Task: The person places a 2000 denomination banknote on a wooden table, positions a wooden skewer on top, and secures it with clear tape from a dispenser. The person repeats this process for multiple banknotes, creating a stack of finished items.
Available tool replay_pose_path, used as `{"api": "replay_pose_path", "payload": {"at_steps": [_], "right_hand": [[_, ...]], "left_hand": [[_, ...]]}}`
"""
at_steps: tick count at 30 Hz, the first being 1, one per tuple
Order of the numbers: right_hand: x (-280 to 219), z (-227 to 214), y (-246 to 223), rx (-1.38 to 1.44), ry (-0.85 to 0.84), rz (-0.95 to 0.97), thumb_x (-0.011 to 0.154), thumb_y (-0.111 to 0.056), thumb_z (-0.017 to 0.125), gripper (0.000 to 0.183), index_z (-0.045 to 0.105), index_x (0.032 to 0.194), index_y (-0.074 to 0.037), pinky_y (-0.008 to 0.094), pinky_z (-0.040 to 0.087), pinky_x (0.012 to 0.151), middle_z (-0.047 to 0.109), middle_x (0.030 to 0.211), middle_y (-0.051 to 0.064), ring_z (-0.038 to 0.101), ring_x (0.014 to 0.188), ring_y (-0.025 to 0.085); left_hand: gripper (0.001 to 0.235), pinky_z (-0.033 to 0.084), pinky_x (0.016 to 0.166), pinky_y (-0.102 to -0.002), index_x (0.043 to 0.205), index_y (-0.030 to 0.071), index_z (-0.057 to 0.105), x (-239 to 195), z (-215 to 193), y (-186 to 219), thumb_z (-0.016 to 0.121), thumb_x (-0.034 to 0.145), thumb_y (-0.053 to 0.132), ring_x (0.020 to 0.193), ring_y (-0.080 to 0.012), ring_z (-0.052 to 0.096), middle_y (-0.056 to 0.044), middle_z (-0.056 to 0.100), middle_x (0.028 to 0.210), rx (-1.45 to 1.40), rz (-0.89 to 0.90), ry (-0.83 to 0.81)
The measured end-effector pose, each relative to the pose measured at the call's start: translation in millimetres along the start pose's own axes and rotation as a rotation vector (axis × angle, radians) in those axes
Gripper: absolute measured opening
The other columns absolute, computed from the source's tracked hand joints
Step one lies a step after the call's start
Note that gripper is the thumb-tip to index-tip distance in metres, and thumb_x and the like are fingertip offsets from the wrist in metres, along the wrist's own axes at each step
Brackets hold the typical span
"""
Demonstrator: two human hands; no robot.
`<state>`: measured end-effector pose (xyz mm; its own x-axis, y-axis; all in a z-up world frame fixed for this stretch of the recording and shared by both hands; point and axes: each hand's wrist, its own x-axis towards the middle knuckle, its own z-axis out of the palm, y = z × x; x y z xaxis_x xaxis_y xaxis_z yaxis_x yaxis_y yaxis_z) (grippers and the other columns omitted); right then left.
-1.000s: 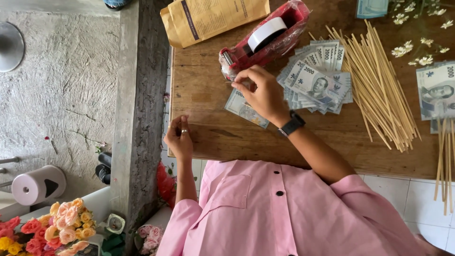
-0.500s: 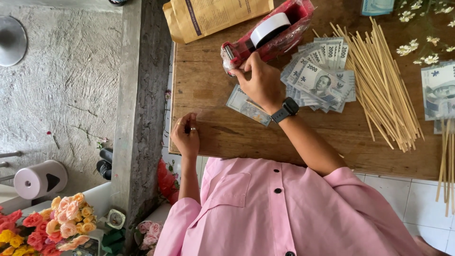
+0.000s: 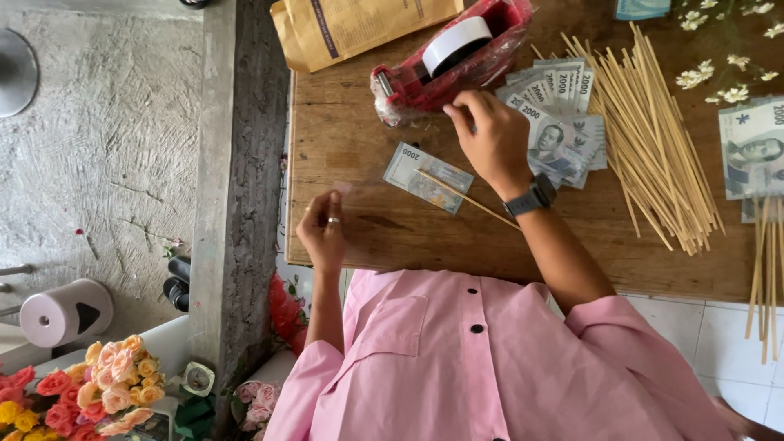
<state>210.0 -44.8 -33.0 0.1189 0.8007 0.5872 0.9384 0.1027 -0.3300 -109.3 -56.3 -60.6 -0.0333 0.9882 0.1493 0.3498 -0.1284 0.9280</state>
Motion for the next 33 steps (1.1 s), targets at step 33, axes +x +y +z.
{"api": "replay_pose_path", "payload": {"at_steps": [33], "right_hand": [[-44.2,-99.0,-26.9,0.589,-0.072,0.354,0.100,0.000,0.076,0.005,0.076,0.098,-0.004,0.029,0.053,0.065,0.070,0.085,0.008,0.064,0.075,0.018]], "left_hand": [[0.044,0.051,0.061,-0.026,0.135,0.023,0.068,14.6,42.0,85.3,0.076,0.092,0.028,0.052,-0.0143,0.060,0.000,0.073,0.061,0.158,-0.248,-0.616]]}}
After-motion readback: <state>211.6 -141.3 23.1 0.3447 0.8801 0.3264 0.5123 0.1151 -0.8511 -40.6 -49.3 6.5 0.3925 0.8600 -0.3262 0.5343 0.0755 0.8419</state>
